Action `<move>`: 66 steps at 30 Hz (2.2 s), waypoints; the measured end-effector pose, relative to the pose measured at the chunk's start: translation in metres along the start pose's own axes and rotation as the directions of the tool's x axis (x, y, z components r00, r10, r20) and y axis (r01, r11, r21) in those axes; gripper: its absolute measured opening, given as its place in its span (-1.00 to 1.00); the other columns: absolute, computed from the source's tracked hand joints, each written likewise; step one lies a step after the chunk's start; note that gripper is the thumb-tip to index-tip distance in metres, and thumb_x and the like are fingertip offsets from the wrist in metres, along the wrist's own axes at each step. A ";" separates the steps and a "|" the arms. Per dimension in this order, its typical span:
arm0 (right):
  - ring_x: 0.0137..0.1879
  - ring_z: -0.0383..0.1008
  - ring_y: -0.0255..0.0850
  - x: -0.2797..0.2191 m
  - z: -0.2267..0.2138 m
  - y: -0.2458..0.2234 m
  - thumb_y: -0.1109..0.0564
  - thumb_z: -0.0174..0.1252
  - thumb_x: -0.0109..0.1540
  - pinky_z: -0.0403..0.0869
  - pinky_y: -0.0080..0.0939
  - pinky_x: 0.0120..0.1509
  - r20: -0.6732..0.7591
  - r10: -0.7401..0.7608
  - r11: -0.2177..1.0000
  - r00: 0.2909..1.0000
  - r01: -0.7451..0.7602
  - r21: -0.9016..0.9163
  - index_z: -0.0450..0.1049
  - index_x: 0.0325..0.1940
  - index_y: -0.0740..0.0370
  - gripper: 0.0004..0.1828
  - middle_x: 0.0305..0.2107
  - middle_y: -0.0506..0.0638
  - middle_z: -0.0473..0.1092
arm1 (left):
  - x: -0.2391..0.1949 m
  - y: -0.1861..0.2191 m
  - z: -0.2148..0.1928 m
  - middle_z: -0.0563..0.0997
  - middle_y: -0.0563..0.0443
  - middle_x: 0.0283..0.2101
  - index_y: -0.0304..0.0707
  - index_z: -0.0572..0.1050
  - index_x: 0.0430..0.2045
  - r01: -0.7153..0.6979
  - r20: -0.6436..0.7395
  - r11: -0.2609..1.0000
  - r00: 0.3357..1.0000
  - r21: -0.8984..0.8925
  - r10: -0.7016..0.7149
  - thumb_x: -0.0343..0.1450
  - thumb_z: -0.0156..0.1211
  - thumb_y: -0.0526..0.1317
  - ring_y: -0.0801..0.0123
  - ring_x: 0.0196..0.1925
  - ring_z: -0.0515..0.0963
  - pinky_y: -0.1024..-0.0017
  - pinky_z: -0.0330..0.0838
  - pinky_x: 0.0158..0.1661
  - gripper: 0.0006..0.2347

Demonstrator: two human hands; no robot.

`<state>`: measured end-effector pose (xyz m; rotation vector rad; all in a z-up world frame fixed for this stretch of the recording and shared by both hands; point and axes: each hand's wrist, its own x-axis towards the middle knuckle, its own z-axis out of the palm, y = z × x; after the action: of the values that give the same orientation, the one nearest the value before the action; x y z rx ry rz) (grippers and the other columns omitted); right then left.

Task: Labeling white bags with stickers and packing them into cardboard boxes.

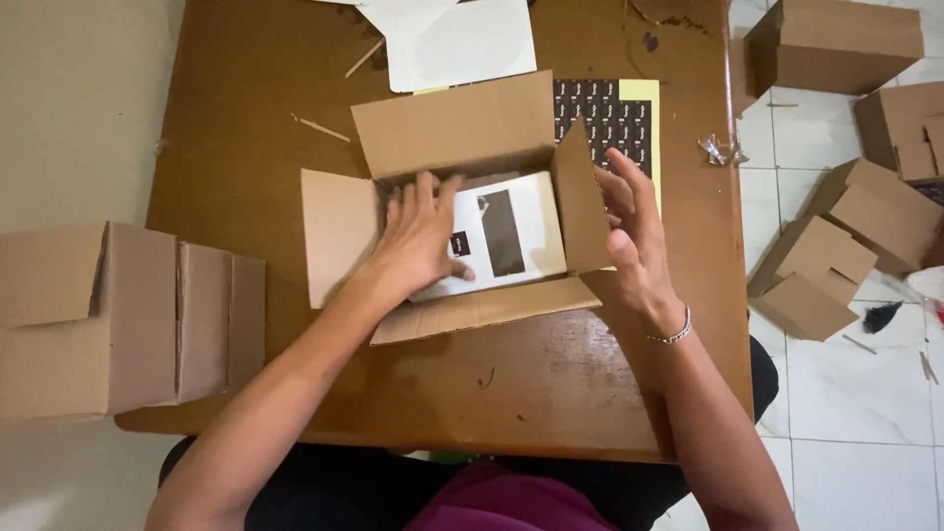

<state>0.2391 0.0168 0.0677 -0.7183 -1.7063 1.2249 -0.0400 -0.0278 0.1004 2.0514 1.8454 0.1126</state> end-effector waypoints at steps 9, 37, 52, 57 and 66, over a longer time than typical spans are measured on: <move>0.34 0.30 0.25 0.000 -0.003 -0.002 -0.20 -0.12 0.31 0.17 0.34 0.46 -0.082 0.002 0.996 0.997 -0.009 -0.089 -0.01 0.58 0.12 -0.20 0.15 0.38 0.28 | -0.074 0.031 -0.017 0.44 -0.08 -0.11 -0.17 0.34 0.26 -0.430 -0.134 0.829 0.855 0.358 0.501 0.43 0.15 -0.38 0.19 -0.17 0.59 0.26 0.49 -0.09 -0.56; 0.37 0.29 0.01 0.000 0.021 -0.014 -0.17 -0.19 0.35 0.14 0.24 0.57 -0.250 -0.012 0.995 0.968 -0.012 -0.096 0.20 0.44 0.14 -0.38 0.25 0.07 0.27 | -0.061 0.044 -0.019 0.39 -0.10 -0.09 -0.24 0.38 0.12 -0.337 -0.281 0.880 0.855 0.335 0.435 0.45 0.15 -0.27 0.12 -0.14 0.60 0.19 0.45 -0.06 -0.67; 0.29 0.37 -0.06 0.001 0.030 -0.036 -0.08 -0.21 0.37 0.41 -0.06 0.35 -0.280 0.018 0.993 0.960 -0.049 -0.104 0.26 0.31 0.24 -0.48 0.15 0.14 0.34 | -0.087 0.048 -0.057 0.35 -0.13 0.33 -0.19 0.21 0.38 -0.073 -0.555 0.952 0.798 0.297 0.234 0.55 0.24 -0.10 0.12 0.40 0.34 -0.18 0.20 0.38 -0.49; 0.32 0.36 -0.05 0.001 0.037 -0.034 -0.23 -0.30 0.47 0.38 -0.04 0.43 -0.320 -0.063 0.985 0.945 0.007 -0.173 0.29 0.31 0.30 -0.39 0.20 0.17 0.33 | -0.137 0.027 -0.040 0.30 -0.19 0.37 -0.22 0.34 0.18 0.078 -0.783 0.990 0.605 -0.121 -0.143 0.54 -0.03 0.11 -0.22 0.49 0.24 -0.14 0.05 0.39 -0.55; 0.33 0.28 -0.08 -0.010 0.032 0.014 -0.43 -0.55 0.49 0.38 -0.16 0.29 -0.124 -0.218 0.971 0.968 0.203 -0.127 0.36 0.34 0.20 -0.18 0.24 0.16 0.29 | -0.171 0.019 0.044 0.00 -0.32 0.39 -0.03 0.35 0.26 -0.015 -0.498 0.818 0.800 -0.575 -0.335 0.40 0.02 0.26 -0.06 0.46 0.21 -0.08 0.06 0.43 -0.41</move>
<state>0.2143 -0.0002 0.0477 -0.6532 -1.6998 0.9174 -0.0320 -0.2055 0.0985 1.5069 1.9819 1.2112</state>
